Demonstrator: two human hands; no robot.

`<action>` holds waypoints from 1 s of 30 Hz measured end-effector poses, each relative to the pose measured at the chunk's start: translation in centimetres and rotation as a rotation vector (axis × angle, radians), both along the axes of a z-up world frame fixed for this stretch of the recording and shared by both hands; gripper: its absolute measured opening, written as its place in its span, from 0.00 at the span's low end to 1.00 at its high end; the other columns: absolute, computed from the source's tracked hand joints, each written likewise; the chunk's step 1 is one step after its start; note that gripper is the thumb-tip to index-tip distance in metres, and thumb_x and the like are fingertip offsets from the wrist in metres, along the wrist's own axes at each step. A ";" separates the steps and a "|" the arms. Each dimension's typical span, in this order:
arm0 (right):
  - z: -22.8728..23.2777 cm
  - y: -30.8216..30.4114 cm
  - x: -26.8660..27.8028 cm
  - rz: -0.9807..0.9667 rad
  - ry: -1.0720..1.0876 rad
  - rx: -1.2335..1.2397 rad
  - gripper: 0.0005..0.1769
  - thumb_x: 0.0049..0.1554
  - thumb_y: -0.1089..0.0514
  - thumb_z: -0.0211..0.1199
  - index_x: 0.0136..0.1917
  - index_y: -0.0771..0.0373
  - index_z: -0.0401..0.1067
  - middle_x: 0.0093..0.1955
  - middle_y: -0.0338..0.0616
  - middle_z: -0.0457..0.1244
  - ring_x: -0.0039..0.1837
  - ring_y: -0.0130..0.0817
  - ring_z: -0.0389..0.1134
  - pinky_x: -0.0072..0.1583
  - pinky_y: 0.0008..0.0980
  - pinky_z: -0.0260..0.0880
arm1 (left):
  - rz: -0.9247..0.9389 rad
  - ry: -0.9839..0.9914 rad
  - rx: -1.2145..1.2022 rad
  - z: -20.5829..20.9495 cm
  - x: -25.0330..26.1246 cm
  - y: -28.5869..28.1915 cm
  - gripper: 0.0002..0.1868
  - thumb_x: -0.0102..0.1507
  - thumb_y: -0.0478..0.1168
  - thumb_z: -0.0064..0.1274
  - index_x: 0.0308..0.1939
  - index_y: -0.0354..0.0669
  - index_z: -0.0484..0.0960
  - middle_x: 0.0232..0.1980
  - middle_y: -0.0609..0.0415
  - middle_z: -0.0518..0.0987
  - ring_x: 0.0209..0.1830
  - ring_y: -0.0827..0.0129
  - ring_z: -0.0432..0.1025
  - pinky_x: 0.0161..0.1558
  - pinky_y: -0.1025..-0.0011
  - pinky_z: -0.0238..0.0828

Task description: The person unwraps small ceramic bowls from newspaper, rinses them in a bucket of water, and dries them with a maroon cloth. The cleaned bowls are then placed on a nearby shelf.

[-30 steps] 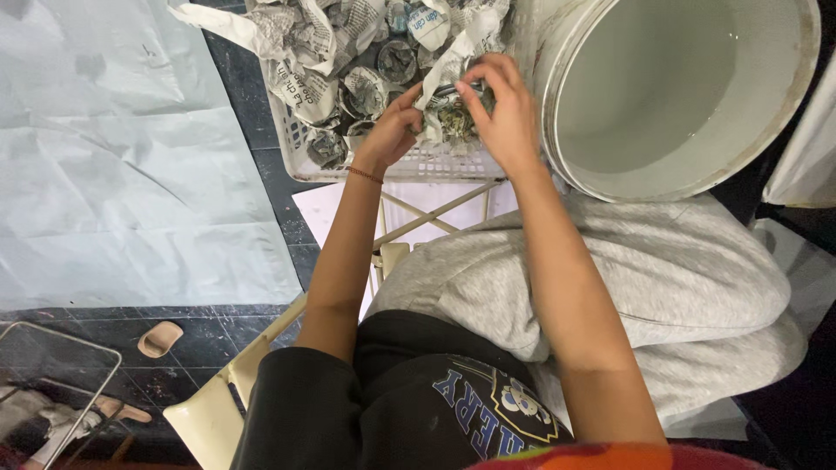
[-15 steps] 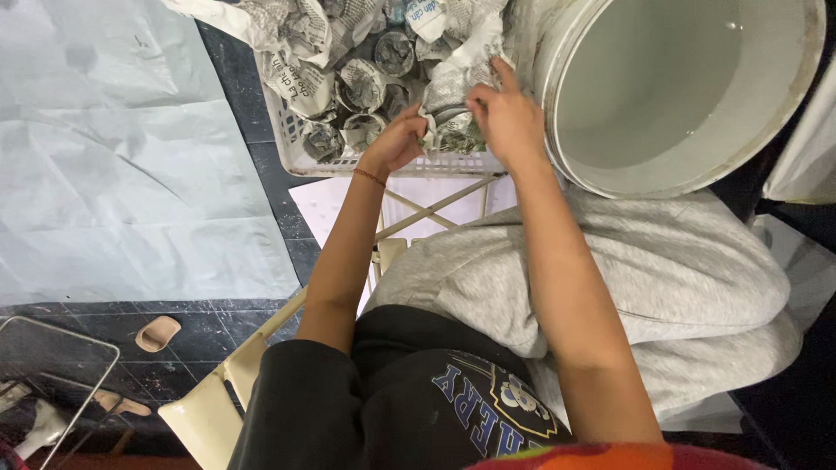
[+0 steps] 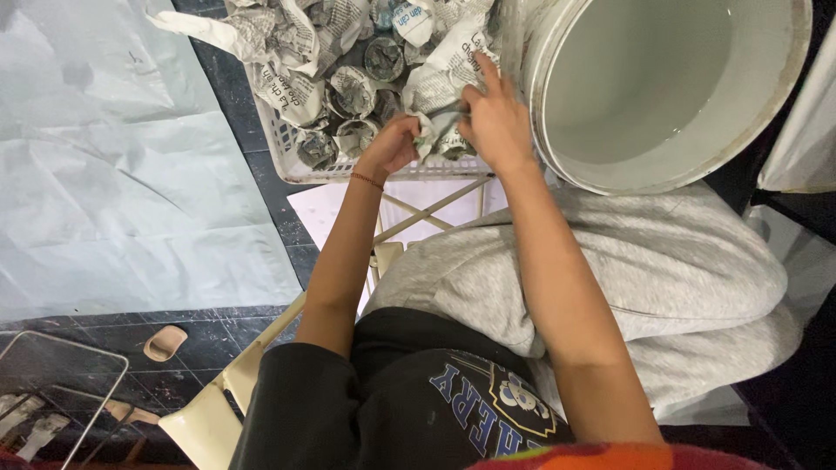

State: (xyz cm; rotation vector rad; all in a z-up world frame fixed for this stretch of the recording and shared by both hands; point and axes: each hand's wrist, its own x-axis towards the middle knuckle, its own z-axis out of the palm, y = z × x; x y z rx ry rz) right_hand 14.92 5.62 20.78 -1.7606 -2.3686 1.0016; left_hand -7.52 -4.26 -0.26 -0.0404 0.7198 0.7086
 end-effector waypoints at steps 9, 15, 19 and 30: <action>-3.9 -1.1 0.8 -0.349 0.175 -0.167 0.15 0.53 0.57 0.74 0.46 0.58 0.68 0.75 0.59 0.54 0.67 0.63 0.64 0.60 0.52 0.67 | -0.049 0.243 -0.209 -0.2 3.6 -0.4 0.12 0.68 0.38 0.39 0.52 0.38 0.72 0.50 0.48 0.78 0.49 0.60 0.77 0.54 0.47 0.80; -3.1 -0.8 0.3 -0.469 0.087 -0.287 0.12 0.64 0.50 0.65 0.53 0.57 0.68 0.72 0.53 0.62 0.67 0.60 0.67 0.64 0.53 0.67 | -0.064 0.251 -0.287 1.9 4.2 0.2 0.17 0.64 0.38 0.42 0.57 0.41 0.68 0.59 0.45 0.72 0.60 0.53 0.72 0.54 0.48 0.79; -1.7 -0.1 -0.3 -0.491 0.110 -0.024 0.10 0.61 0.52 0.67 0.53 0.55 0.72 0.78 0.55 0.54 0.67 0.61 0.65 0.61 0.51 0.69 | -0.086 0.239 -0.309 -0.2 4.0 -0.3 0.18 0.63 0.40 0.48 0.56 0.41 0.70 0.62 0.52 0.67 0.64 0.49 0.69 0.60 0.44 0.78; 1.4 0.9 -1.1 -0.287 0.100 0.306 0.10 0.64 0.50 0.64 0.51 0.57 0.77 0.79 0.46 0.55 0.78 0.58 0.52 0.73 0.52 0.60 | -0.279 1.074 0.246 0.8 5.6 1.4 0.30 0.68 0.45 0.50 0.73 0.42 0.65 0.71 0.43 0.71 0.70 0.53 0.69 0.68 0.58 0.65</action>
